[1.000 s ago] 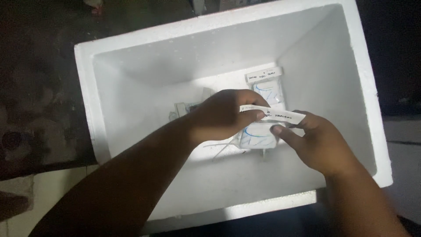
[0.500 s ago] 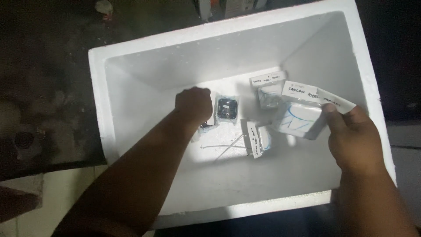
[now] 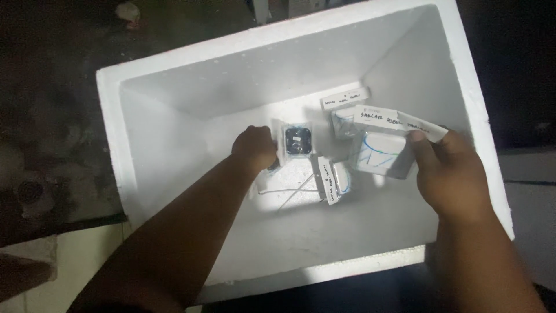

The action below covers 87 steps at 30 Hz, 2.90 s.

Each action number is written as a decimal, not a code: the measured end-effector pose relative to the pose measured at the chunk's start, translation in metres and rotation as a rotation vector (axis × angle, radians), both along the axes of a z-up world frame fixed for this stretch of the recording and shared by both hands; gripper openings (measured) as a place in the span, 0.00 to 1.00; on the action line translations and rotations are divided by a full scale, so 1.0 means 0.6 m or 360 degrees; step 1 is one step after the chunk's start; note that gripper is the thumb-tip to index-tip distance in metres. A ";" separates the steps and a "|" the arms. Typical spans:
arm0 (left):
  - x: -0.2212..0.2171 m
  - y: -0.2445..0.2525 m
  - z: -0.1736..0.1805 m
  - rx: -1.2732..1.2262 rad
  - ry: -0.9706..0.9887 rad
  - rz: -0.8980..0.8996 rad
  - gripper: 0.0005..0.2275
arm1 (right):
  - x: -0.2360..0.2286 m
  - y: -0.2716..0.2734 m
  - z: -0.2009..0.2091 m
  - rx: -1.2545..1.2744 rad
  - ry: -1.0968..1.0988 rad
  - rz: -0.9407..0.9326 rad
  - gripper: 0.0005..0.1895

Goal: The person takes small packaged electrical parts from a white styrofoam box and hangs them on a wire display rack. They handle items like wall sockets and switches, placing them on hooks among other similar products.

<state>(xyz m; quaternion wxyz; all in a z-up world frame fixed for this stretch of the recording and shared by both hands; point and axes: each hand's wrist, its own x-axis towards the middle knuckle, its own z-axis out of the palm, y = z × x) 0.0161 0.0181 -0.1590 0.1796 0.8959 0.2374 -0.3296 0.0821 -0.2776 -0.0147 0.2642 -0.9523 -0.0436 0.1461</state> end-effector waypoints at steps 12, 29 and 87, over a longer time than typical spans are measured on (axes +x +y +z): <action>0.009 -0.024 0.041 -0.0414 -0.0194 0.0080 0.29 | -0.005 0.005 -0.007 0.0107 0.0010 -0.0121 0.18; 0.014 -0.025 0.047 0.0173 -0.0043 -0.0748 0.11 | 0.001 0.000 -0.020 0.0048 -0.0041 0.0043 0.20; -0.077 -0.152 0.259 -0.0863 0.0317 -0.1368 0.27 | 0.070 0.123 -0.037 -0.1145 0.0636 0.0626 0.26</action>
